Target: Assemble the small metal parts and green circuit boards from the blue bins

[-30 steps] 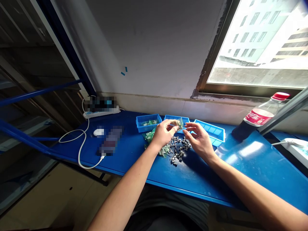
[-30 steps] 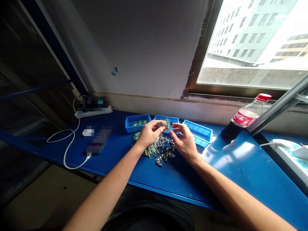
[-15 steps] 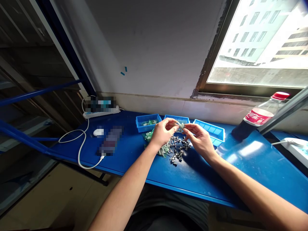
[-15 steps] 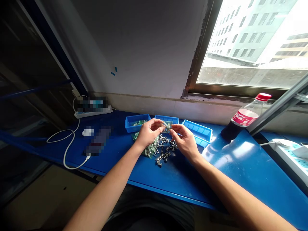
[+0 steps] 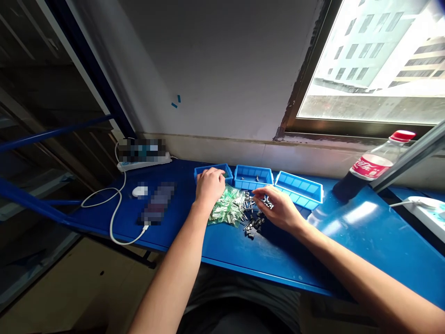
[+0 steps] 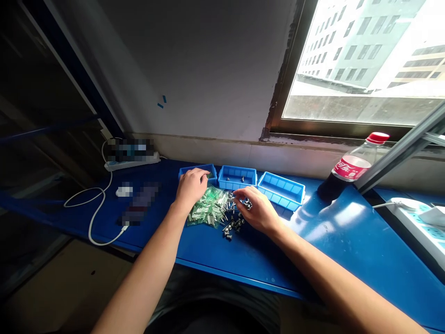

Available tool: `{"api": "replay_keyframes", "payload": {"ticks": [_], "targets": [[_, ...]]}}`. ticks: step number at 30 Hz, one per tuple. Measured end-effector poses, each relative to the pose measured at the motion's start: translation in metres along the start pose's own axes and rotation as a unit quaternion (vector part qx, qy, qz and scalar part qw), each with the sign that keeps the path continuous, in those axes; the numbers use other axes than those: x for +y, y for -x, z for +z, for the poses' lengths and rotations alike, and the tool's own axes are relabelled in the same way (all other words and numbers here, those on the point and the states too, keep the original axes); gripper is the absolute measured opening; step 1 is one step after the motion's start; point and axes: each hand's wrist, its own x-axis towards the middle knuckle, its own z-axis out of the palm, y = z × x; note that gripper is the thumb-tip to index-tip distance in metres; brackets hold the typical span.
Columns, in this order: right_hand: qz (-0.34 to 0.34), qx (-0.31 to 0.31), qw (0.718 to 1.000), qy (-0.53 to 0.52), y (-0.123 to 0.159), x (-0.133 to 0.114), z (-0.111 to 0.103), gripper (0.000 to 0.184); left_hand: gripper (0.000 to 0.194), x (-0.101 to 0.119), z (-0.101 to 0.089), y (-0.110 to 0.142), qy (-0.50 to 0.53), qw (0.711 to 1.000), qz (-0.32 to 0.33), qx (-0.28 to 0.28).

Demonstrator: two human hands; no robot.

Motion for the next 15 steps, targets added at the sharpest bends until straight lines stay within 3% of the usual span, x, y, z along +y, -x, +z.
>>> {"api": "replay_keyframes", "payload": {"ticks": [6,11,15], "targets": [[-0.067,-0.077,0.995,0.017,-0.001,0.002,0.003,0.015,0.026,0.003,-0.002,0.0,0.008,1.0,-0.005,-0.024],[-0.061,-0.091,0.993,0.051,0.0,0.01,0.006,0.017,0.026,0.018,-0.004,-0.001,0.125,0.992,0.034,-0.011],[-0.078,-0.105,0.989,0.076,-0.002,0.006,0.004,0.02,0.025,0.033,0.0,0.003,0.197,0.977,0.069,-0.035]]}}
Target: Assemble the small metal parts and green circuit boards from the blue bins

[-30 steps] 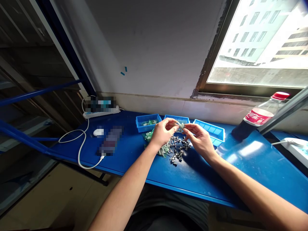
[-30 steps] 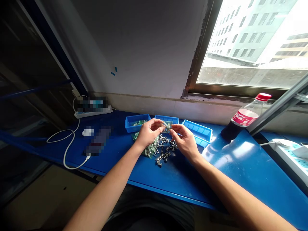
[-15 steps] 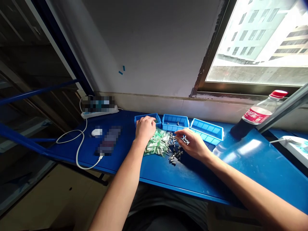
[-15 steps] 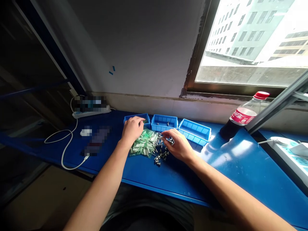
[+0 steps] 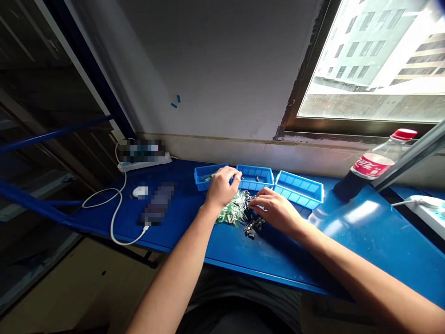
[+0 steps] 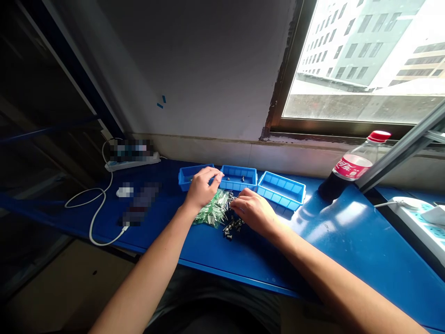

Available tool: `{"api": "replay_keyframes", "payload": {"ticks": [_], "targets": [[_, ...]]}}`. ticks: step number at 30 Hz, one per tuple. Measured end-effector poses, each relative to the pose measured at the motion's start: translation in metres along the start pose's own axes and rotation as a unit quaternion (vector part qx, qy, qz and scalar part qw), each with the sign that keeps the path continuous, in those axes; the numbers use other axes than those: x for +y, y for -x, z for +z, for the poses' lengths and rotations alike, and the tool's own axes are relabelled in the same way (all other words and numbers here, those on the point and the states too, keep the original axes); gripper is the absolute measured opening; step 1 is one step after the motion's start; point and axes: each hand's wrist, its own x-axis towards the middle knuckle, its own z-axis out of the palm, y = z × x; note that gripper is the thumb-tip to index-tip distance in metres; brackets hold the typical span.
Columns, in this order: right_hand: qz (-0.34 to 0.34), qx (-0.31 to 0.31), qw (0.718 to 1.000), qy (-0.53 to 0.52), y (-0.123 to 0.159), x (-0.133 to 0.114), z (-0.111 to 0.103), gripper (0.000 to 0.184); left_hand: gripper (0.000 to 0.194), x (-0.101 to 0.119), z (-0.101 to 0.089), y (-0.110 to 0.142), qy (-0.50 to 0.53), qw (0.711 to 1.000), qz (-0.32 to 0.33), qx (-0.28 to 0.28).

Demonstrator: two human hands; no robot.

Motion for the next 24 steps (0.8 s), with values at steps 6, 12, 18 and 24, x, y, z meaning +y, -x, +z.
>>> {"api": "replay_keyframes", "payload": {"ticks": [6,12,18,24], "targets": [[-0.027,-0.009,0.999,0.045,-0.004,-0.008,-0.003,0.024,0.024,0.015,0.014,0.005,0.02,0.996,0.056,-0.058],[-0.05,0.019,0.993,0.107,-0.006,-0.008,-0.005,0.019,0.025,0.024,0.021,0.009,0.024,0.993,0.064,-0.095],[-0.055,-0.003,0.993,0.1,-0.006,-0.005,-0.006,0.026,0.026,0.025,0.025,0.011,0.019,0.992,0.06,-0.112],[-0.062,-0.012,0.991,0.114,-0.005,-0.004,-0.004,0.027,0.025,0.025,0.025,0.011,0.02,0.992,0.063,-0.11]]}}
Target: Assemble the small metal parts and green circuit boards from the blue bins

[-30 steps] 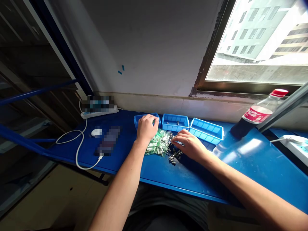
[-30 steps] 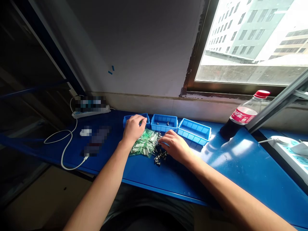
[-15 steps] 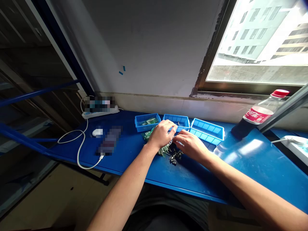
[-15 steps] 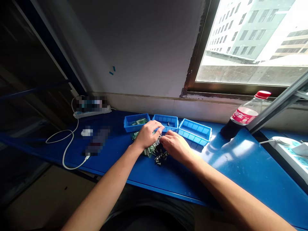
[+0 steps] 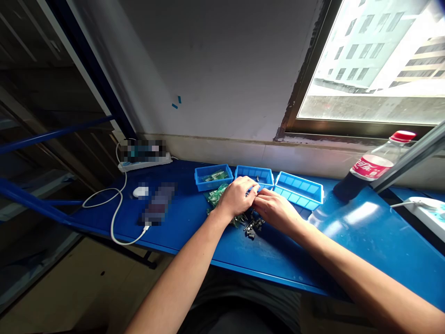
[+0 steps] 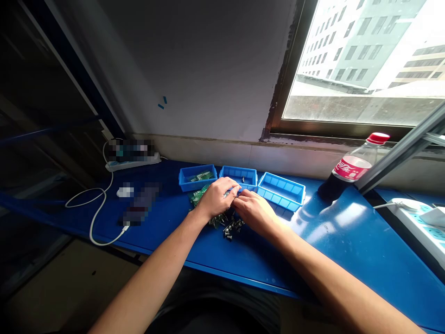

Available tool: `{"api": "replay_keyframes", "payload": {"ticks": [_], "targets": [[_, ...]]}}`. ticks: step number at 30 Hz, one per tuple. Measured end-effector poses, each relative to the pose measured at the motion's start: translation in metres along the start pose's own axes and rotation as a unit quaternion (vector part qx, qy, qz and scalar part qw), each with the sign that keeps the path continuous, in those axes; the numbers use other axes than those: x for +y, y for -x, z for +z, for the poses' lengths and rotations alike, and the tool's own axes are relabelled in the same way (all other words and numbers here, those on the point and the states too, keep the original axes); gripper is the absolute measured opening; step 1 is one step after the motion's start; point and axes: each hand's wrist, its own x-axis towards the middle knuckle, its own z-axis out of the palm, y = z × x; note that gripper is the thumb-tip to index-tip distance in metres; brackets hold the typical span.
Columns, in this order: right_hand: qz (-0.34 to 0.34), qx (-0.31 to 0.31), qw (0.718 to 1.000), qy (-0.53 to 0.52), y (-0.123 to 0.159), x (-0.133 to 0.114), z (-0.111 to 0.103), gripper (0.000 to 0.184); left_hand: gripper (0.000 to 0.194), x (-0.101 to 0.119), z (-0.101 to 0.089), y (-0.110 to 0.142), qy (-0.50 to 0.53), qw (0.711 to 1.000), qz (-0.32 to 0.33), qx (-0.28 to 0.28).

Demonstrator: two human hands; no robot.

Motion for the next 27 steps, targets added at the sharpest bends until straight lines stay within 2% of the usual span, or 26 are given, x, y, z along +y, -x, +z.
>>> {"api": "replay_keyframes", "payload": {"ticks": [5,15,27], "targets": [[0.009,0.031,0.999,0.002,-0.0006,-0.0026,0.0008,0.013,0.025,0.0003,-0.0002,-0.0003,-0.001,1.0,0.004,0.006],[-0.012,0.017,0.999,-0.033,-0.0042,-0.001,0.0072,0.027,0.024,0.0002,-0.0005,-0.0004,-0.008,1.0,0.0,0.009],[0.026,0.015,0.999,0.012,-0.0054,0.0037,0.0094,0.022,0.025,0.0009,-0.0017,-0.0004,-0.005,1.0,-0.004,0.008]]}}
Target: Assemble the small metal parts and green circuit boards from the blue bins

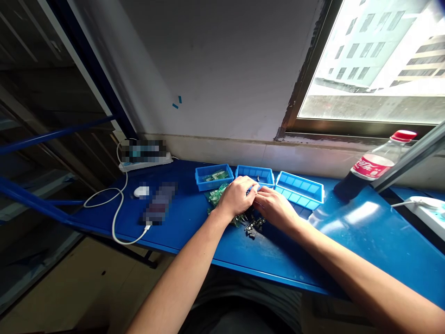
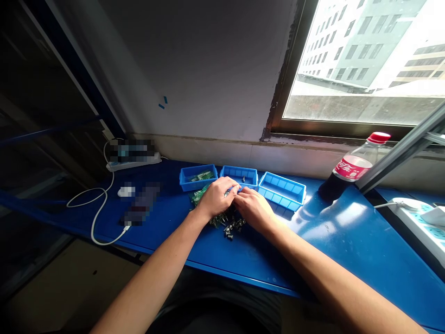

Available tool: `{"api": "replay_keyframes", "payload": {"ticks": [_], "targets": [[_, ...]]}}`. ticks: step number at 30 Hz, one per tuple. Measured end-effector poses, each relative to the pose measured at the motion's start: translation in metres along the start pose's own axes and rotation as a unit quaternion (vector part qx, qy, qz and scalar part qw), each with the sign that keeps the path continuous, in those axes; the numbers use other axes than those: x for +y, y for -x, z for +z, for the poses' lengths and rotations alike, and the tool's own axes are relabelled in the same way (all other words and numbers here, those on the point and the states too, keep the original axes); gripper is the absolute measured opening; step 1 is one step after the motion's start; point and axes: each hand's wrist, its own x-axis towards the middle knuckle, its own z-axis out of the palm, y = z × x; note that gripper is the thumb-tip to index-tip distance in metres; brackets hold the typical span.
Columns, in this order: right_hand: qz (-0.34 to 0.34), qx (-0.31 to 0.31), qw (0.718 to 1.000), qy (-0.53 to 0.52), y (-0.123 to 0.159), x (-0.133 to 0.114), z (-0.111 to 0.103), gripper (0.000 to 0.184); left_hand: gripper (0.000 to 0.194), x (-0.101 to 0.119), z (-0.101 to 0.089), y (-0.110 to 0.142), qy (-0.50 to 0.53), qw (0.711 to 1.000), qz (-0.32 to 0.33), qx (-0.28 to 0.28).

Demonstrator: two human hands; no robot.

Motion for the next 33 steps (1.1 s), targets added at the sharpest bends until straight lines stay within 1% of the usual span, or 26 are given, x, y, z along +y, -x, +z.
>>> {"api": "replay_keyframes", "payload": {"ticks": [3,5,7,10,12,15,17,20,23,26,29,31,33], "targets": [[-0.002,0.008,1.0,0.002,0.0,0.001,-0.001,0.021,0.025,0.0,0.0,0.0,0.002,1.0,0.0,-0.002],[0.011,0.022,1.0,-0.003,0.0,0.002,-0.002,0.021,0.025,0.001,0.0,-0.001,0.007,1.0,-0.002,0.004],[0.037,0.046,0.998,-0.012,0.001,0.003,-0.003,0.018,0.025,0.002,-0.002,-0.002,0.016,1.0,-0.006,0.018],[0.083,0.101,0.991,-0.034,0.003,0.003,-0.006,0.013,0.025,0.003,-0.005,-0.002,0.028,0.998,-0.025,0.049],[0.112,0.143,0.982,-0.059,0.004,0.001,-0.008,0.012,0.025,0.003,-0.007,-0.001,0.027,0.997,-0.047,0.054],[0.16,0.201,0.958,-0.124,0.005,-0.003,-0.012,0.009,0.027,0.001,-0.009,0.001,0.018,0.995,-0.09,0.028],[0.192,0.221,0.941,-0.168,0.006,-0.004,-0.014,0.006,0.028,0.001,-0.008,0.001,0.024,0.993,-0.112,0.014],[0.222,0.222,0.928,-0.202,0.007,-0.003,-0.013,0.007,0.023,0.001,-0.006,0.0,0.067,0.992,-0.103,0.016],[0.237,0.203,0.924,-0.222,0.009,0.001,-0.01,0.01,0.015,0.0,-0.002,-0.003,0.111,0.99,-0.082,0.033],[0.243,0.184,0.924,-0.232,0.01,0.003,-0.006,0.014,0.015,0.0,0.0,-0.003,0.129,0.988,-0.077,0.041],[0.242,0.179,0.923,-0.242,0.009,0.001,-0.006,0.019,0.022,0.001,-0.001,-0.003,0.139,0.987,-0.075,0.028],[0.236,0.174,0.923,-0.25,0.008,0.0,-0.007,0.031,0.033,0.003,-0.003,-0.003,0.14,0.987,-0.079,0.017],[0.226,0.17,0.925,-0.255,0.007,-0.002,-0.009,0.041,0.04,0.005,-0.004,-0.002,0.132,0.987,-0.088,0.011]]}}
